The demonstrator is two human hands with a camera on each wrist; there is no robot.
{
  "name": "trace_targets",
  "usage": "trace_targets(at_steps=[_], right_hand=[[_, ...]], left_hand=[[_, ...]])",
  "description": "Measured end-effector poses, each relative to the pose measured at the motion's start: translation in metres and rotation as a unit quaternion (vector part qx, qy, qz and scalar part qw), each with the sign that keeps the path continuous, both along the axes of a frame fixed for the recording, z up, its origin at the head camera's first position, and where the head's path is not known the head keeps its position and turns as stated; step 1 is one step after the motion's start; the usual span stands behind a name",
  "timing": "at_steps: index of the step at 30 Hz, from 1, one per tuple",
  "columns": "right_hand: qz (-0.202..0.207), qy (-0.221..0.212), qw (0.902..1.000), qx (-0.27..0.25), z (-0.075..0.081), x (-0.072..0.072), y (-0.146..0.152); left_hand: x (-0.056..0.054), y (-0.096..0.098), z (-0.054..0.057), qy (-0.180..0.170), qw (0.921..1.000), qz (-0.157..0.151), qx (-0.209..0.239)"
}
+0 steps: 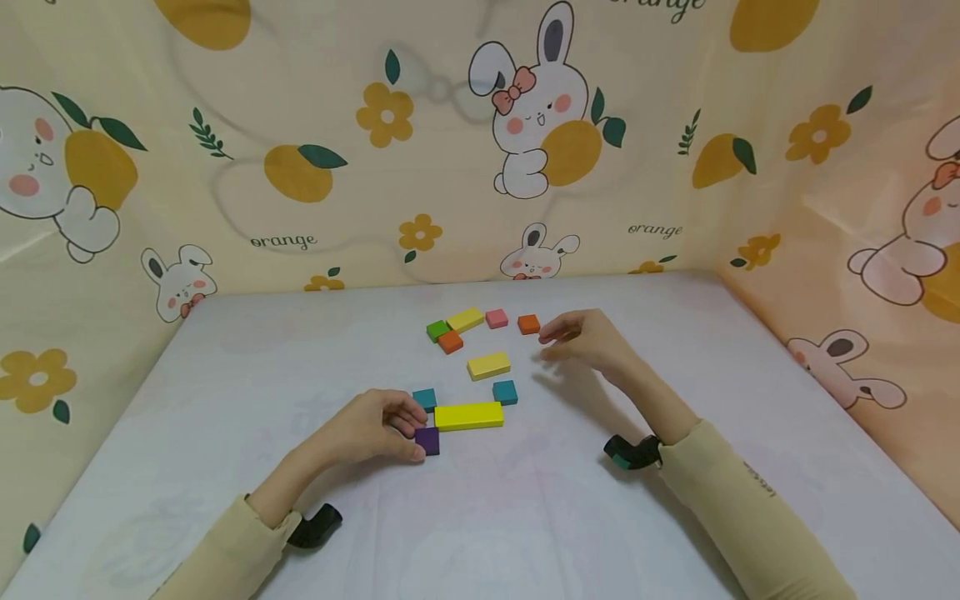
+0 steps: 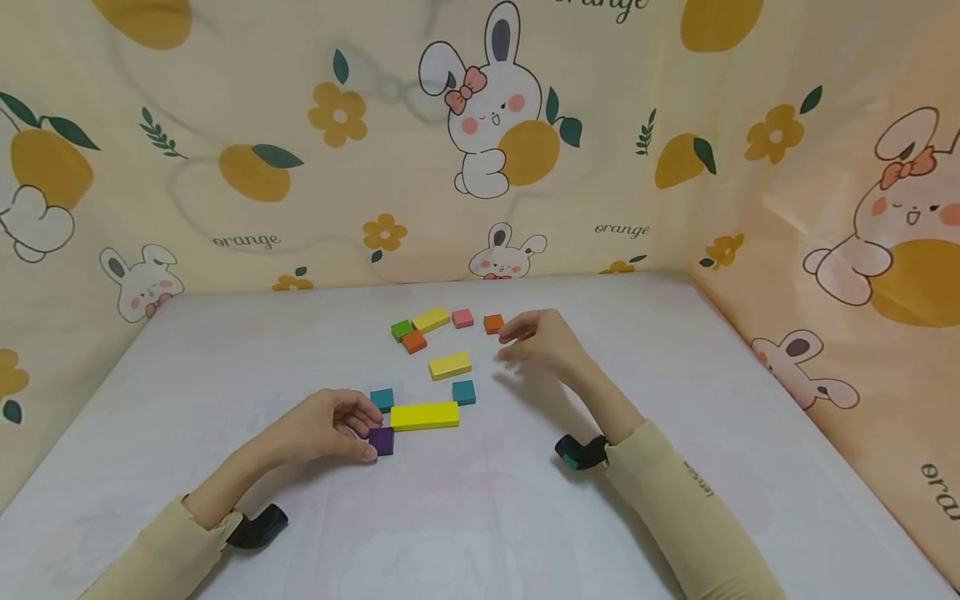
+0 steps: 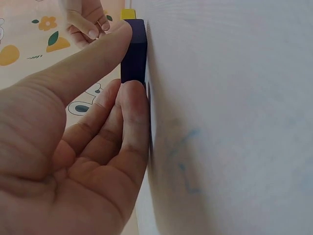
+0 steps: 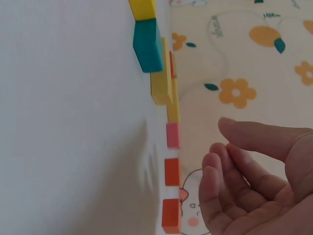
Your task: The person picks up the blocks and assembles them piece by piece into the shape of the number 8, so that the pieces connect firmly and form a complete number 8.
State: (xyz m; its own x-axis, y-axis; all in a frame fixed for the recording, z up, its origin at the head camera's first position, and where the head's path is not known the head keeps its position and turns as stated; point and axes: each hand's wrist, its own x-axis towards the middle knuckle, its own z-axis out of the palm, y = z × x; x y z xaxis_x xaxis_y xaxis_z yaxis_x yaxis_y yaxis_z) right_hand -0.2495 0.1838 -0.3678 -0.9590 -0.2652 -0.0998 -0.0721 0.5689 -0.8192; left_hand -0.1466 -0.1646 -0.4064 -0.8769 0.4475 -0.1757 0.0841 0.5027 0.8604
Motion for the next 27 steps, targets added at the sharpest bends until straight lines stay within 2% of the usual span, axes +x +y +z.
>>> trace_targets(at_steps=[8,12,15,20,27], right_hand=[[-0.020,-0.005,0.9989,-0.041,0.004,-0.004,0.009],[-0.018,0.013,0.9985,-0.050,0.007,-0.009,0.011],[-0.003,0.044,0.9984,-0.036,0.005,-0.013,0.014],[0.028,0.100,0.9946,-0.002,-0.003,-0.025,0.026],[0.015,0.080,0.9966,-0.011,-0.012,-0.048,0.047]], left_hand=[[0.000,0.001,0.000,-0.003,1.0000,0.001,-0.001],[0.000,-0.001,0.001,-0.002,1.0000,0.005,-0.004],[0.000,-0.001,0.001,-0.004,1.0000,0.006,-0.003],[-0.001,-0.001,0.001,-0.003,1.0000,0.009,-0.003],[-0.002,-0.001,-0.001,-0.006,0.9999,0.008,-0.002]])
